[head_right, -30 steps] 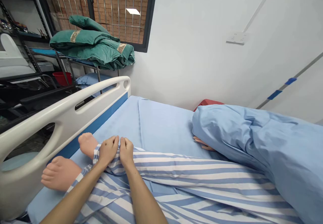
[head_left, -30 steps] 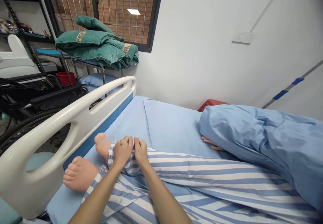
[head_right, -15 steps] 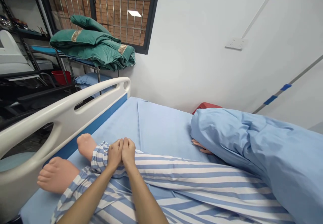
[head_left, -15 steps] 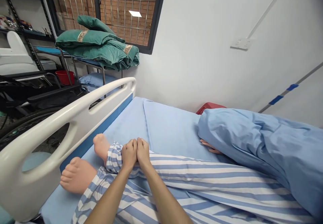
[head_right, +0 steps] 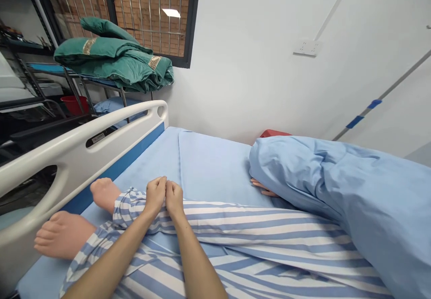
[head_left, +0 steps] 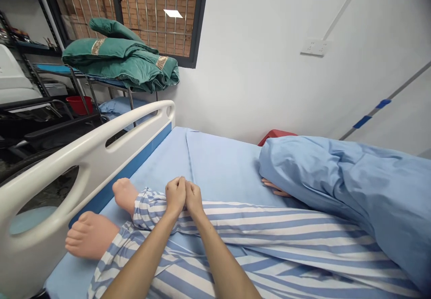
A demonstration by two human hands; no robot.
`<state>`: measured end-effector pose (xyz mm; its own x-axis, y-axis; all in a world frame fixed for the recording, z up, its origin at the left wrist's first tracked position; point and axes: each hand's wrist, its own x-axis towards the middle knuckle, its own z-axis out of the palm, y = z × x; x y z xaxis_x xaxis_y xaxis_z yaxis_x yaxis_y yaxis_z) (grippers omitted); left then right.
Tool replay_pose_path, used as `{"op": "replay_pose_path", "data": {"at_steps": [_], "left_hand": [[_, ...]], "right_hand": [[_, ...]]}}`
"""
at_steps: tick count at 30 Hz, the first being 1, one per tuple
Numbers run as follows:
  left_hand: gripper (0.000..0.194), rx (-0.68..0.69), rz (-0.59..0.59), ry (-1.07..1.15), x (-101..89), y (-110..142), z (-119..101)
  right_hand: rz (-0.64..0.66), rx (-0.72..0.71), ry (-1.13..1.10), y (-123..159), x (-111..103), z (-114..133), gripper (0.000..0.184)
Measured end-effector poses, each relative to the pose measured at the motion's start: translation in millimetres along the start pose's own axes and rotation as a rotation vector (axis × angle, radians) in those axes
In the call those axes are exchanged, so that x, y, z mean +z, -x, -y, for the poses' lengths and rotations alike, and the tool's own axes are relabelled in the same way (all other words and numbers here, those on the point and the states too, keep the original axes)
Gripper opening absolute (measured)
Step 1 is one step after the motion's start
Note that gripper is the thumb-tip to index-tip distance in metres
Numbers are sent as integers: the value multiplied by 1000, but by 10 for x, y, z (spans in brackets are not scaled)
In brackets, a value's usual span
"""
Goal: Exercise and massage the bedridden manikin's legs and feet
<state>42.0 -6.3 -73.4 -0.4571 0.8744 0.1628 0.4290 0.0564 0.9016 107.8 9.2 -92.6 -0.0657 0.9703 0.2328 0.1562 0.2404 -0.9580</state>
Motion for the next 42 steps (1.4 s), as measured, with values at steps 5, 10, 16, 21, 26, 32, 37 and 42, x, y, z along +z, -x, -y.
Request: {"op": "replay_pose_path", "data": {"at_steps": [5,10,16,21,26,32,37,42], "left_hand": [[35,-46,-32,-94,146,87,65],[33,4,16,-286,136,97,121],[35,26,34,-276,117,106,116],[32,-21,51,-13,218,47,-32],[30,-64,5,142,479,101,-155],[32,-1,13,52,501,183,-71],[36,67,61,-72,503,203,-86],[34,84,87,-165,494,239,-115]], "right_hand": [[-72,58,-18,-9,-12,11,35],[1,0,457,-56,-142,182,35],[22,-23,681,27,-312,161,38],[-36,-23,422,49,-314,4,38],[-148,54,100,-14,-386,-18,37],[-147,104,72,-49,-417,20,35],[-22,-18,397,-66,-650,132,37],[-69,-46,443,40,-734,44,37]]}}
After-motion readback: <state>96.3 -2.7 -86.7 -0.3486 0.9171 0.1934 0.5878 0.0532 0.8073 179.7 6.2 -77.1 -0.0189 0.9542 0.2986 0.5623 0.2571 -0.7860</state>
